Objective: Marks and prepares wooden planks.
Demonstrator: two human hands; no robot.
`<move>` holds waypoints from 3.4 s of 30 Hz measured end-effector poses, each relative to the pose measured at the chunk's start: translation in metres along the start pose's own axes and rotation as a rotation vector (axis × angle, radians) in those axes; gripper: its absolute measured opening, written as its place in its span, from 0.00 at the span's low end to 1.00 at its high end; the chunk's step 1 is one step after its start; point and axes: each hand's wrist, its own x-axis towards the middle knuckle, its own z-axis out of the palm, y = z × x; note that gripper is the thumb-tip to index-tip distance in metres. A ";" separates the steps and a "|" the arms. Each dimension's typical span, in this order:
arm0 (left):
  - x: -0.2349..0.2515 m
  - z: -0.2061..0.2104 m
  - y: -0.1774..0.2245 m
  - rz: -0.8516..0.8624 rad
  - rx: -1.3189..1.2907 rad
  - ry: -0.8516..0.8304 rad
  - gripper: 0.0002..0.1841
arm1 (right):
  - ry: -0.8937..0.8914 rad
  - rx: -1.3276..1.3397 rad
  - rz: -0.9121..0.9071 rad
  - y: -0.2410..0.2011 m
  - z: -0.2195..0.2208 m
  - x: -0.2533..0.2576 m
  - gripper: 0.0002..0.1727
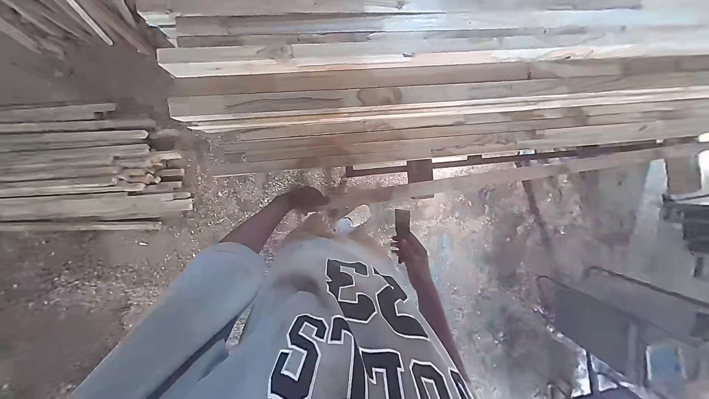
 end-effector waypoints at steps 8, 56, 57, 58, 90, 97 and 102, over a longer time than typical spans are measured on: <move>-0.003 -0.009 -0.004 -0.021 -0.230 -0.113 0.41 | 0.373 -0.619 -0.399 0.003 0.095 0.003 0.24; -0.010 0.000 -0.008 0.112 0.118 0.042 0.39 | 0.142 -0.611 0.445 -0.090 0.200 -0.016 0.23; -0.012 -0.003 -0.006 0.113 0.067 0.007 0.39 | 0.187 -0.443 0.433 -0.085 0.188 -0.021 0.24; -0.017 -0.006 -0.004 0.093 -0.044 -0.033 0.39 | 0.233 -0.309 0.411 -0.082 0.176 -0.028 0.25; -0.051 0.070 -0.047 0.145 0.169 0.657 0.26 | 0.371 -1.042 0.336 -0.183 -0.032 0.099 0.27; -0.063 0.036 -0.033 0.141 0.064 0.474 0.26 | 0.005 -0.696 0.323 -0.159 -0.042 0.049 0.22; -0.056 0.018 -0.041 0.031 -0.158 0.217 0.24 | 0.134 -0.296 0.229 -0.104 -0.055 0.028 0.23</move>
